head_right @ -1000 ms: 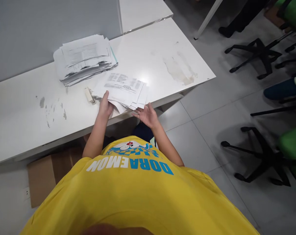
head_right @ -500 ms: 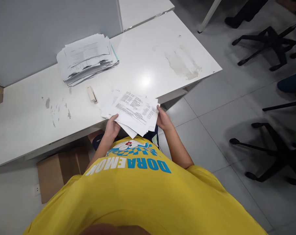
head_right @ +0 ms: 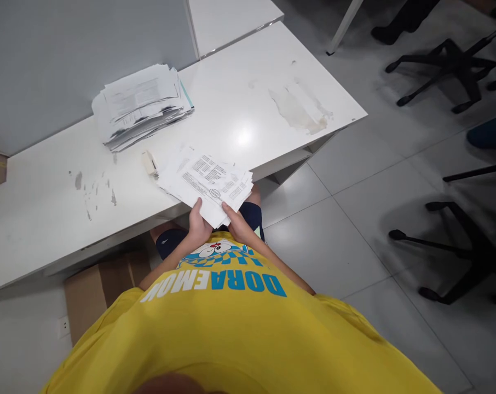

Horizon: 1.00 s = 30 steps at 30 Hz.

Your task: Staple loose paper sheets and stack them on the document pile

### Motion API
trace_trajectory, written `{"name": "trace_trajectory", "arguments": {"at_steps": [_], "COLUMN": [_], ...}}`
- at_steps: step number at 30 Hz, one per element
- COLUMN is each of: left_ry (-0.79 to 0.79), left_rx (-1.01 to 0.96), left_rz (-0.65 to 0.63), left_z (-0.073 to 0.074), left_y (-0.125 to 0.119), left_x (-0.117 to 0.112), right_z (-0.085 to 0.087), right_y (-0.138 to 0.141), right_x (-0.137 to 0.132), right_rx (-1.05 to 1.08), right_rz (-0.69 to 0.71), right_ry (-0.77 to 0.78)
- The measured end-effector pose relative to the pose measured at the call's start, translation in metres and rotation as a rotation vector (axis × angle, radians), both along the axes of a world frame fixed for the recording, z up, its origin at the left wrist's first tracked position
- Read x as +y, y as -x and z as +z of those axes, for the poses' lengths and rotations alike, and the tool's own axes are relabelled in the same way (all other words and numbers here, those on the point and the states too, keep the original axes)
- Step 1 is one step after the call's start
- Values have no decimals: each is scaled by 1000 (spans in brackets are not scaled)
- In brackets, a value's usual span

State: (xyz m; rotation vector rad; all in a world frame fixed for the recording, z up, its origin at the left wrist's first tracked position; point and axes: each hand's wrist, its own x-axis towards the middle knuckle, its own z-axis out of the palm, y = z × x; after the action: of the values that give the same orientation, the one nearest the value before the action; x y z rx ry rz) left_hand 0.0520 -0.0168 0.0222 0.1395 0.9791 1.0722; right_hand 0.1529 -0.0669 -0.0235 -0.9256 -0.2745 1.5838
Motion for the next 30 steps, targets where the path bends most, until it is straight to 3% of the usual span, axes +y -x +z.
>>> {"name": "trace_trajectory", "arguments": {"at_steps": [3,7,9,11,13,15,16,18,21,24,26,30], "left_ry": [-97,-119,-163,-290,-462,-643,-718,-817,-850,-811,-766,-696], "left_rx": [117,265,389,568,810,1080,1188,1315,1332,1261,1172,1074], "left_rz": [-171,-663,-864,-965,-866,-618,-521,-465,-506,-417,-357,-272], "left_z": [-8,-17,-13,1,18,30,32,25,2,-13,-13,0], "left_y": [1,31,57,86,111,125,126,119,98,87,89,99], "left_x": [3,20,33,47,61,72,75,78,74,72,73,78], "right_z": [3,-1,-4,-6,-8,-10,-11,-12,-12,-8,-4,8], "right_y": [-7,-31,-42,-51,-63,-76,-82,-93,-98,-95,-93,-92], "right_x": [4,12,18,23,25,25,26,28,36,44,47,53], "right_rx": [11,-26,-83,-143,-173,-180,-183,-193,-281,-489,-629,-853], "right_rz": [4,-42,-52,-53,-39,-3,16,32,11,-7,-11,-81], "right_ry": [7,24,9,-3,10,56,80,103,74,56,36,-107]}}
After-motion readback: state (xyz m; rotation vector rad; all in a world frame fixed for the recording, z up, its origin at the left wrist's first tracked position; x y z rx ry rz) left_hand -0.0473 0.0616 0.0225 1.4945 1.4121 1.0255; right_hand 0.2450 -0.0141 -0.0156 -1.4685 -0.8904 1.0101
